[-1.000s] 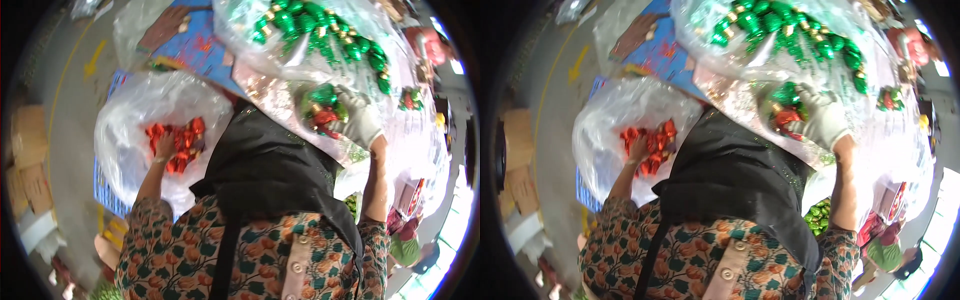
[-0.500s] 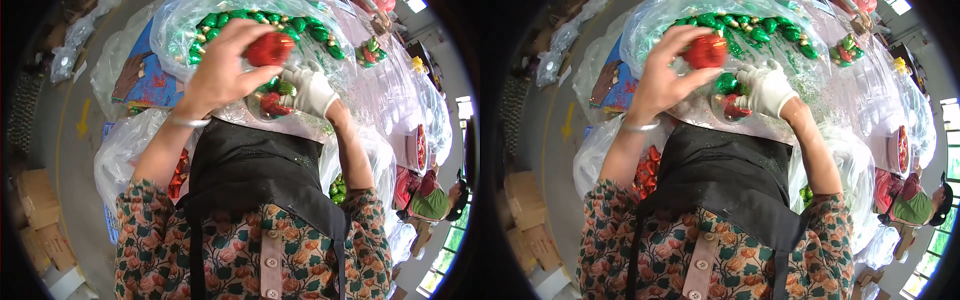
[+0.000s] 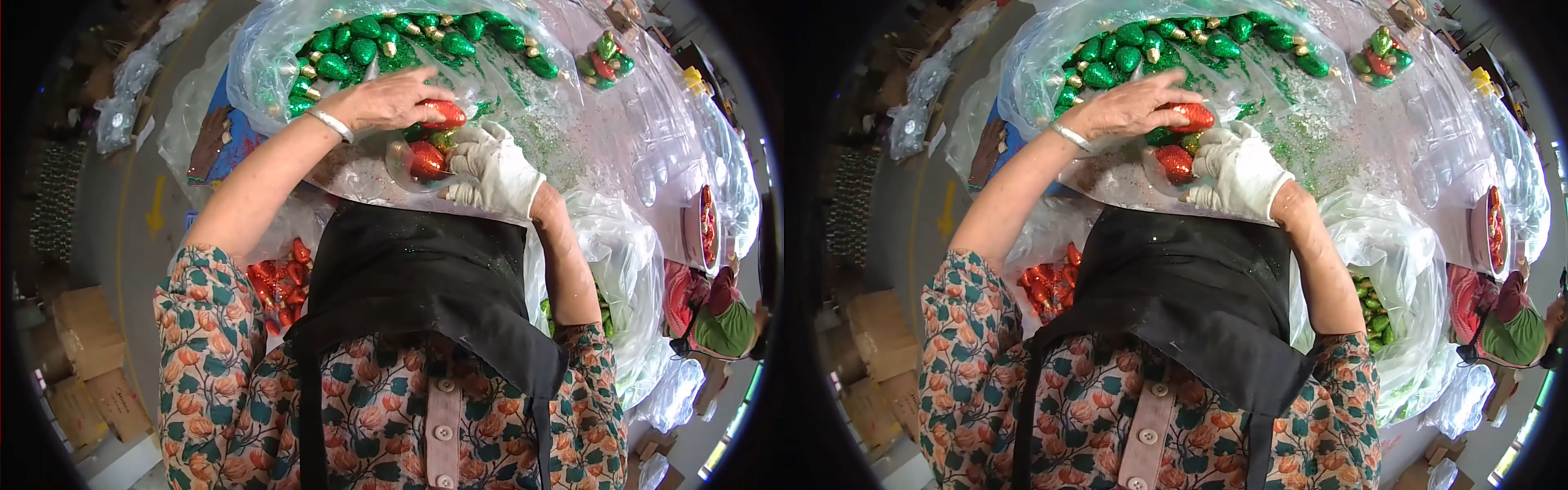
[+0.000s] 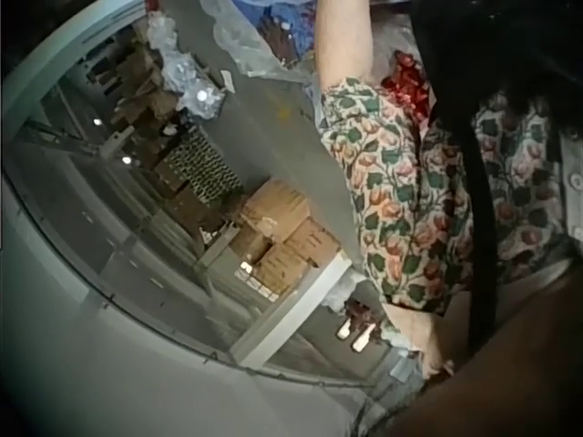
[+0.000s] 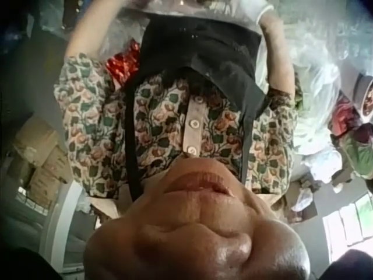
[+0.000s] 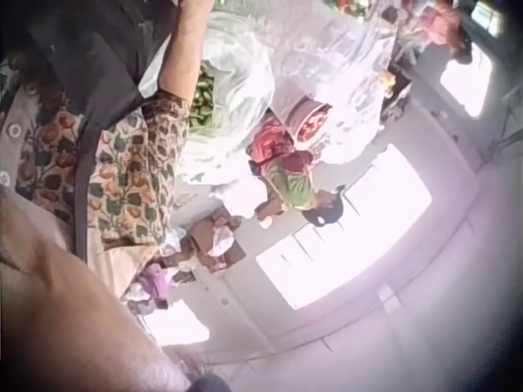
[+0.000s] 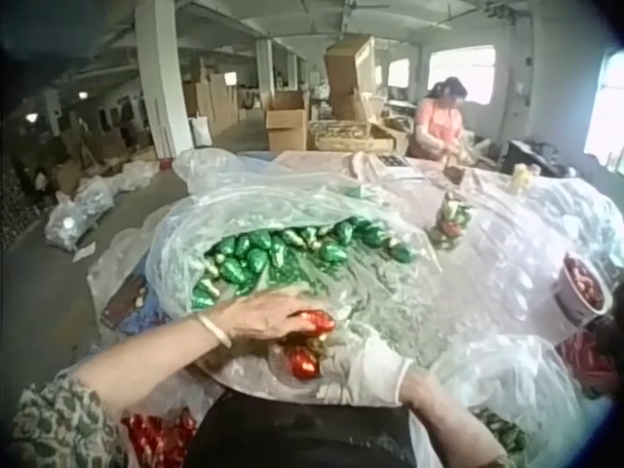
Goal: Sorting and assembling green and red holiday ornaments into plastic bags on a production table.
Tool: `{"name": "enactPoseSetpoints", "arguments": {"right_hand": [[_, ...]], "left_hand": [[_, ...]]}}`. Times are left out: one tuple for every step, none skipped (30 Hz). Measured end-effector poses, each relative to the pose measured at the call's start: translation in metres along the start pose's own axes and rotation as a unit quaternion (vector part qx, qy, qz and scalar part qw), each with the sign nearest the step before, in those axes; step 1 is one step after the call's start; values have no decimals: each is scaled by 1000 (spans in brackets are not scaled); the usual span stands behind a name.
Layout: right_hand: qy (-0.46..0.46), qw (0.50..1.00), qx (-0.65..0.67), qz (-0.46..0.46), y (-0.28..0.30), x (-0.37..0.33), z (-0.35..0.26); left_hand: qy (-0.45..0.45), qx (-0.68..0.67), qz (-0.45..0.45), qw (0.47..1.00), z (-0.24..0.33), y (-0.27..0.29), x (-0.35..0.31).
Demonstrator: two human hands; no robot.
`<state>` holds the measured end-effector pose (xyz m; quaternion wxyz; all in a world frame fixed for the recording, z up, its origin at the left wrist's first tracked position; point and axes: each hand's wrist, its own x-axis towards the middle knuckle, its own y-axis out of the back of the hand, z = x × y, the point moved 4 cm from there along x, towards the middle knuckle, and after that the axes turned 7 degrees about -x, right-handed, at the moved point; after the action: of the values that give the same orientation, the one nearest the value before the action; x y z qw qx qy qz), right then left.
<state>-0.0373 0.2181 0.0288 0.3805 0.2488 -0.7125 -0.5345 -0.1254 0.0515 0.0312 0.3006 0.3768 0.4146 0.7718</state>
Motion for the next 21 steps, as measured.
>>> {"name": "enactPoseSetpoints", "arguments": {"right_hand": [[12, 1000, 13, -11, 1, 1, 0], [12, 1000, 16, -10, 3, 3, 0], [20, 999, 10, -23, 4, 3, -1], [28, 999, 4, -36, 6, 5, -3], [38, 998, -1, -51, 4, 6, -7], [40, 998, 3, -52, 3, 7, -10], [34, 998, 19, -51, 4, 7, -11], [29, 998, 34, -50, 4, 8, -12], [24, 997, 48, -50, 4, 11, -13], [27, 997, 51, -53, 2, 14, -16], [43, 998, 38, -40, 1, 20, -20], [55, 998, 21, -28, 1, 23, -21], [68, 998, 4, -16, 2, 25, -22], [69, 997, 0, -19, 3, 24, -23], [62, 998, 16, -25, 2, 23, -26], [55, 998, 30, -30, 1, 22, -29], [48, 997, 44, -35, 2, 25, -30], [55, 997, 40, -34, 4, 29, -28], [37, 992, 114, -48, 8, 36, -24], [16, 980, 187, -62, 13, 41, -21], [-5, 963, 259, -78, 17, 45, -17]], "left_hand": [[1, 1, -3, 1000, 1, 3, -1], [35, -14, -37, 999, 1, 3, -2], [68, -29, -70, 995, 0, 2, -6], [103, -45, -103, 988, 0, 2, -10], [107, -45, -105, 988, 2, 3, -17], [116, -42, -84, 989, 3, 6, -25], [123, -39, -62, 990, 4, 9, -30], [130, -36, -40, 990, 5, 14, -35], [132, -36, -38, 990, 6, 18, -40], [154, -37, -33, 987, 7, 22, -48], [175, -39, -27, 983, 8, 26, -55], [192, -43, -19, 980, 9, 26, -58], [192, -45, -16, 980, 15, 23, -62], [199, -43, 7, 979, 23, 19, -67], [209, -36, 32, 977, 30, 19, -74], [219, -28, 57, 974, 30, 20, -79], [220, -25, 64, 973, 28, 22, -81], [210, -34, 74, 974, 25, 23, -82], [199, -42, 84, 975, 23, 25, -84], [186, -54, 93, 977, 21, 26, -84], [187, -52, 98, 976, 20, 27, -87]]}}
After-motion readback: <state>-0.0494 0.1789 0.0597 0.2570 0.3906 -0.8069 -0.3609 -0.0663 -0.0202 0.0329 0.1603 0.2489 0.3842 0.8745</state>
